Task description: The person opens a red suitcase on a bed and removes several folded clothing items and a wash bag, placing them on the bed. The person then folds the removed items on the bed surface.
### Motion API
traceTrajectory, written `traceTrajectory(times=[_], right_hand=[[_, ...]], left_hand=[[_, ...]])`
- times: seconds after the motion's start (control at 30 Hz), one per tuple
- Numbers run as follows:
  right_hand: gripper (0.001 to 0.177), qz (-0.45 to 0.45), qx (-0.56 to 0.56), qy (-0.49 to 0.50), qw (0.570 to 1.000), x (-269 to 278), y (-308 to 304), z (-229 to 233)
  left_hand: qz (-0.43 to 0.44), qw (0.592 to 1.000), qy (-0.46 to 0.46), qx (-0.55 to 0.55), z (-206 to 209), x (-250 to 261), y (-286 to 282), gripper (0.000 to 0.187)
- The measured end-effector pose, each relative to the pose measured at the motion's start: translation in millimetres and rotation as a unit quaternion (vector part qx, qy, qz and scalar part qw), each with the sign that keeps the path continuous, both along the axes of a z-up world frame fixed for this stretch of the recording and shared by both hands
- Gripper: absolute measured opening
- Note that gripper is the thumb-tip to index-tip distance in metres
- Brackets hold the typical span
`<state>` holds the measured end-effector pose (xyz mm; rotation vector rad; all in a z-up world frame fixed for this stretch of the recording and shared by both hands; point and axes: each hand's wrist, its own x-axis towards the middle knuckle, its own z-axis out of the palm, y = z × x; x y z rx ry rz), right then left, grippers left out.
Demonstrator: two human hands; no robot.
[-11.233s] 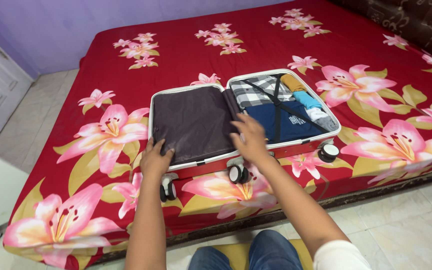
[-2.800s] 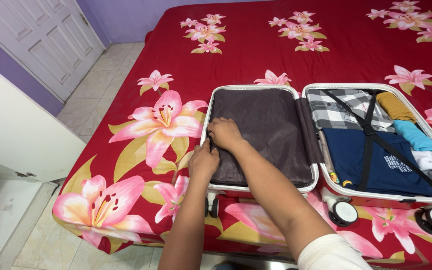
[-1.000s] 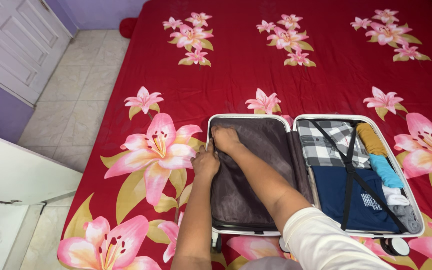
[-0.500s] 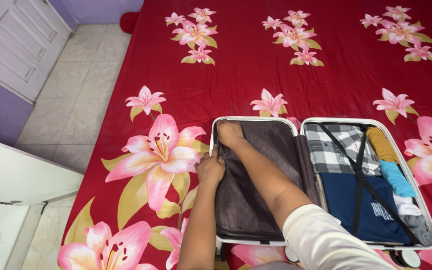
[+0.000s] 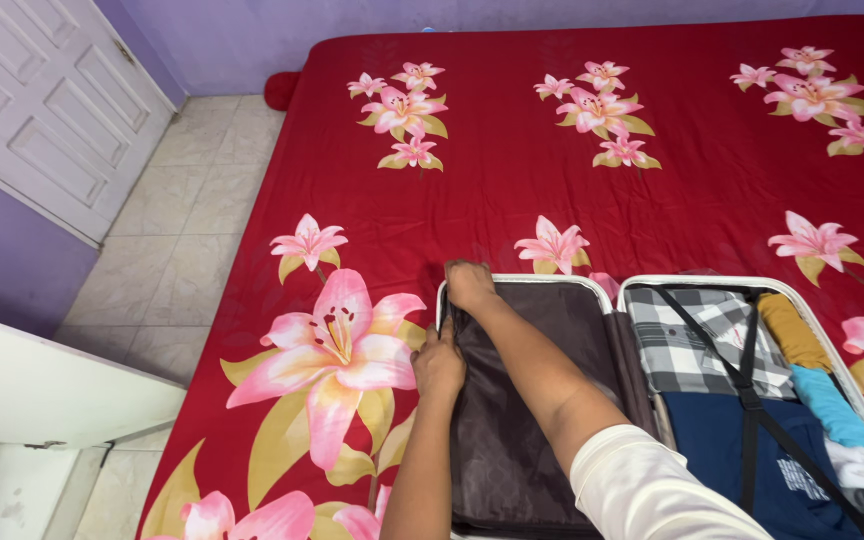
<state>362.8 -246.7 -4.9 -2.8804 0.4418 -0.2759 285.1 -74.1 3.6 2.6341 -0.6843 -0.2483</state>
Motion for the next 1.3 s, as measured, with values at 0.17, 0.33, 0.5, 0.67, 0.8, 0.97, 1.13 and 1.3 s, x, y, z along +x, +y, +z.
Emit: traceTrajectory(times=[0.17,0.33,0.5,0.67,0.8,0.97,1.13,1.3], right_hand=[[0.016,-0.058,0.08,0.028,0.995,14.6,-17.2,-6.8],[0.013,-0.061,0.086,0.005,0.994,16.7,-21.4,-23.2],[0.012,-0.041,0.157,-0.041,0.986,12.4,-38.5,-37.1],[0.012,-0.038,0.145,0.023,0.988,8.3,-39.9,-32.8],[0.016,-0.05,0.123,0.011,0.991,6.4,-31.4,-29.8],[0.018,-0.086,0.115,0.032,0.989,2.6,-40.4,-28.0],[0.019,-0.133,0.095,0.057,0.985,-31.1,-75.7,-23.8],[0.025,-0.158,0.071,0.076,0.982,-70.1,-112.3,-18.6]], left_hand=[[-0.011,1.0,0.004,0.005,-9.5,5.8,-2.0,0.059],[-0.016,1.0,-0.009,0.008,-4.0,8.0,0.6,0.072],[-0.01,1.0,-0.018,0.014,12.2,17.9,-12.8,0.067],[-0.006,0.999,0.005,0.032,17.6,39.5,-44.8,0.063],[0.019,0.998,0.026,0.054,8.5,44.7,-48.4,0.062],[0.017,0.995,0.017,0.099,1.0,49.8,-46.2,0.062],[0.014,0.993,0.001,0.113,-0.6,50.7,-47.3,0.063],[0.012,0.994,-0.014,0.105,-4.2,53.4,-45.5,0.063]])
